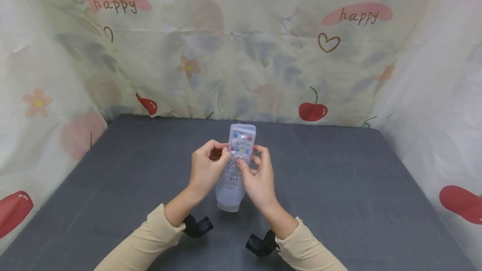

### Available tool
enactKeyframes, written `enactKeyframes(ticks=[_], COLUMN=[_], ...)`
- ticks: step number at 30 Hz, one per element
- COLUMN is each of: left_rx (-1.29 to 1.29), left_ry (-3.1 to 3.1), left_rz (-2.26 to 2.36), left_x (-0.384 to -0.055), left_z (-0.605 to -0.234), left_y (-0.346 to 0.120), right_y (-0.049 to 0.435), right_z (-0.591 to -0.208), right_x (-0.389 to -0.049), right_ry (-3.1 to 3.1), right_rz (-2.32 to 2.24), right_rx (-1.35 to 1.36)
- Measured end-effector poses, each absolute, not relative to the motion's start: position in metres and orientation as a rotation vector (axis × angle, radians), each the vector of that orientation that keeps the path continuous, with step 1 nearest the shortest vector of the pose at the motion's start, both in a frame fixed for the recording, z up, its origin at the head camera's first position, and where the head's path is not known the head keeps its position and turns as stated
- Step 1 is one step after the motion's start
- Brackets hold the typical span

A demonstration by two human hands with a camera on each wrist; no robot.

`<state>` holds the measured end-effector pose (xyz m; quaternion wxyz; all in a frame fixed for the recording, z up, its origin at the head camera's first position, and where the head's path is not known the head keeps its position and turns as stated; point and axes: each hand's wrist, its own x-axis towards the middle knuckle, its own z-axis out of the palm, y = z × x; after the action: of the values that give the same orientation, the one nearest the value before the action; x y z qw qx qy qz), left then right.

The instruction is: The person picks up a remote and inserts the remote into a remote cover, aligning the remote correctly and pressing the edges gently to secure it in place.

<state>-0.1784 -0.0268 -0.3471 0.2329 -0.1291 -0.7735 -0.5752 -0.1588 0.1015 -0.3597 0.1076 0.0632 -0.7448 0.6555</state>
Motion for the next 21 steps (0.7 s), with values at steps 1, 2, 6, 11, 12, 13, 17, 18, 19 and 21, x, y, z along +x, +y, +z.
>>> enactKeyframes(ticks=[1, 2, 6, 11, 12, 13, 17, 18, 19, 21], left_rx=[-0.361, -0.372, -0.430, -0.409, -0.404, -0.396, -0.403, -0.396, -0.382, -0.360], left_ry=[-2.120, -2.119, -2.144, -2.265, -2.298, -2.333, -2.418, -2.420, -2.417, -2.394], left_rz=[-1.581, -1.579, -1.581, -1.678, -1.684, -1.686, -1.700, -1.714, -1.740, -1.781], left_x=[-0.178, -0.178, -0.179, -0.182, -0.182, -0.183, -0.187, -0.187, -0.188, -0.188], left_z=[-0.348, -0.348, -0.348, -0.343, -0.342, -0.341, -0.341, -0.341, -0.341, -0.341], left_y=[-0.027, -0.026, -0.028, -0.033, -0.035, -0.036, -0.039, -0.040, -0.040, -0.041], right_y=[0.102, 0.103, 0.106, 0.110, 0.110, 0.111, 0.111, 0.111, 0.111, 0.112], right_z=[-0.359, -0.359, -0.358, -0.356, -0.356, -0.356, -0.356, -0.356, -0.357, -0.357], right_x=[-0.159, -0.160, -0.163, -0.165, -0.165, -0.165, -0.165, -0.166, -0.166, -0.167], right_ry=[-2.192, -2.194, -2.207, -2.277, -2.297, -2.317, -2.383, -2.399, -2.420, -2.458], right_rz=[1.932, 1.937, 1.961, 1.979, 1.980, 1.980, 1.978, 1.972, 1.962, 1.931], right_rx=[0.189, 0.192, 0.200, 0.233, 0.241, 0.248, 0.268, 0.274, 0.281, 0.309])
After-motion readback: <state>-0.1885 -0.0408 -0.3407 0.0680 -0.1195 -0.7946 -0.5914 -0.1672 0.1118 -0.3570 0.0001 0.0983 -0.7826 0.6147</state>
